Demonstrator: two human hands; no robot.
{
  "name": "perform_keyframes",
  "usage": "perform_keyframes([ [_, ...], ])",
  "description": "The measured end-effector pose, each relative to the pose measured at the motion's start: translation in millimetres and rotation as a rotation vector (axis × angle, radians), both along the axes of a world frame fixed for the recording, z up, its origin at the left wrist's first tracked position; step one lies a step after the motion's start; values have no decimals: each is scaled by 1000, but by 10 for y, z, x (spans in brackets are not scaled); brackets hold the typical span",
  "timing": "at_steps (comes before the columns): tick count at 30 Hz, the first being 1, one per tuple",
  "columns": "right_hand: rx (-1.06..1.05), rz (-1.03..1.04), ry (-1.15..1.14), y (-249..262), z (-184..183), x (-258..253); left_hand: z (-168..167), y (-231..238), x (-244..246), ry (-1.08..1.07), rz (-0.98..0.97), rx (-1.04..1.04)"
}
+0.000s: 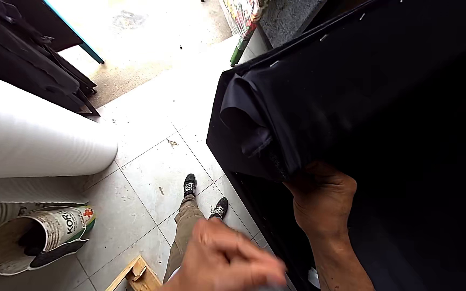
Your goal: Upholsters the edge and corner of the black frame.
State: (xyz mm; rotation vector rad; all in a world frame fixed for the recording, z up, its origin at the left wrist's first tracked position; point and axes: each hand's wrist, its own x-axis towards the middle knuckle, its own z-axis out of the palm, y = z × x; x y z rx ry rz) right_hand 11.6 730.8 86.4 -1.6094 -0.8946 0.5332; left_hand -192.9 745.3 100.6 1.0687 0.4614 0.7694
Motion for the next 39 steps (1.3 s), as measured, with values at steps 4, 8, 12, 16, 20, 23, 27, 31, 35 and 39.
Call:
perform_keyframes([
  [4, -9, 18, -2, -29, -1, -26, -1195, 94, 420, 448, 449, 78],
  [8, 5, 38, 18, -57, 2, -64, -1343, 118, 676, 585, 581, 183],
  [12, -3, 57, -24, -184, 35, -25, -1446, 134, 738, 535, 611, 207],
  [16, -458, -172, -492, -923, -200, 310, -1564, 141, 678, 497, 615, 324],
  [20, -898, -291, -571, -1788, -579, 443, -1595, 143, 647, 509, 637, 368],
  [23, -1049, -323, -429, -2029, -721, 326, -1573, 185, 614, 481, 647, 267],
  [27, -1007, -345, -328, -2008, -726, 324, -1589, 229, 599, 575, 524, 212],
  [31, -911, -337, -425, -1893, -278, 230, -1526, 423, 644, 691, 468, 109],
  [35, -510, -218, 34, -1478, 249, 121, -1502, 525, 546, 530, 331, 39],
  [39, -381, -15, 312, -1075, 182, 80, -1530, 554, 524, 331, 275, -50],
])
